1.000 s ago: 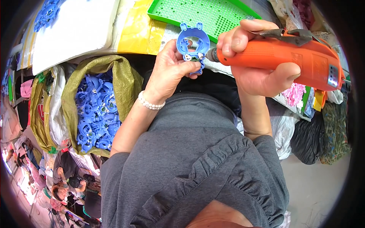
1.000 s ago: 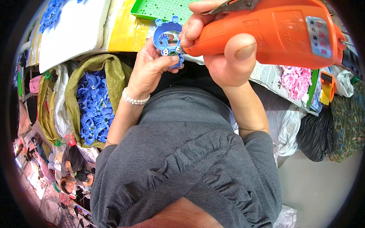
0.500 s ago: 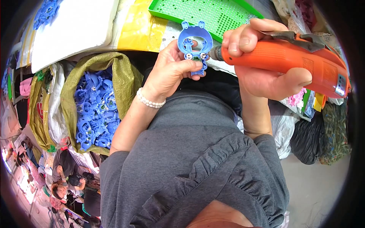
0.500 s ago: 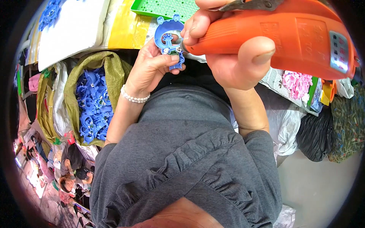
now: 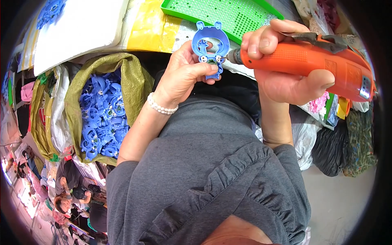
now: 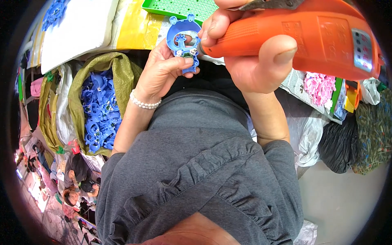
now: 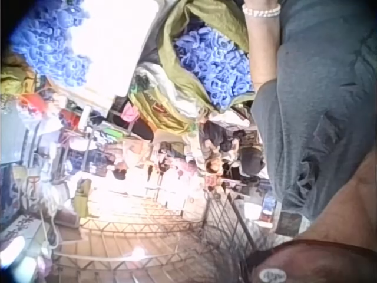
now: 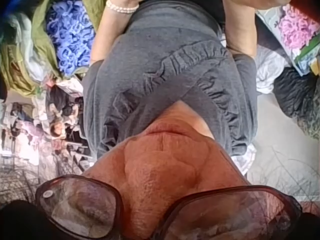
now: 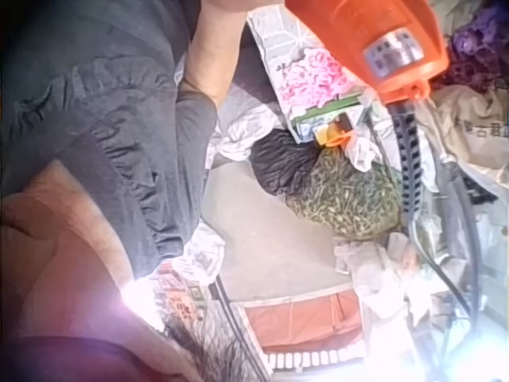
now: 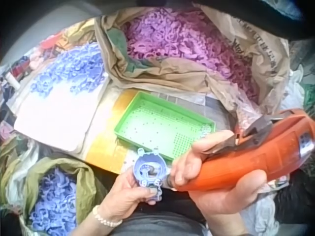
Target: Assembling blue plastic toy components using an electric screwdriver in a workshop environment.
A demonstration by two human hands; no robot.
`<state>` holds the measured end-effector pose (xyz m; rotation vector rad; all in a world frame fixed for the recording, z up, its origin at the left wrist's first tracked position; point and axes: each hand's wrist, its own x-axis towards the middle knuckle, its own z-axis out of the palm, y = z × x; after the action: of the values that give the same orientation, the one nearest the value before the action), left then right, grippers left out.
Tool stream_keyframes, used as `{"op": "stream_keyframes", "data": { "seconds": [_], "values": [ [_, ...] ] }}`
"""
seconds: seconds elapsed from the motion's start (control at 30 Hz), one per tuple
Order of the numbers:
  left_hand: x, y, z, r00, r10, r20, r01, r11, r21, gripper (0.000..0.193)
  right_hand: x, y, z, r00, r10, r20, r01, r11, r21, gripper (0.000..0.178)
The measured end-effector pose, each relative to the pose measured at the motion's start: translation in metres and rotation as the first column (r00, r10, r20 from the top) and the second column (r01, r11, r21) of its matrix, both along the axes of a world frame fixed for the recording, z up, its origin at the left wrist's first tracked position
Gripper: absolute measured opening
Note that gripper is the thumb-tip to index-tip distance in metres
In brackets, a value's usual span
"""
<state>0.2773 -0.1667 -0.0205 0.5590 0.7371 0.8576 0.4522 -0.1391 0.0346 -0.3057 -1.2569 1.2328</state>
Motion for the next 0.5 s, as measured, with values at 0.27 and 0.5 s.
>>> {"op": "stream_keyframes", "data": {
  "seconds": [0.27,0.5],
  "values": [
    [0.008,-0.006,0.003,0.993,0.087,-0.083,-0.082,0.995,0.056,0.033,-0.001,-0.006,-0.007,0.999,-0.019,0.042,0.020,1.000,-0.013,0.093],
    [0.018,-0.009,0.006,0.976,0.186,-0.111,-0.187,0.982,-0.002,0.032,-0.010,-0.028,0.001,0.955,-0.129,0.269,0.172,0.975,-0.142,0.080]
  ]
}}
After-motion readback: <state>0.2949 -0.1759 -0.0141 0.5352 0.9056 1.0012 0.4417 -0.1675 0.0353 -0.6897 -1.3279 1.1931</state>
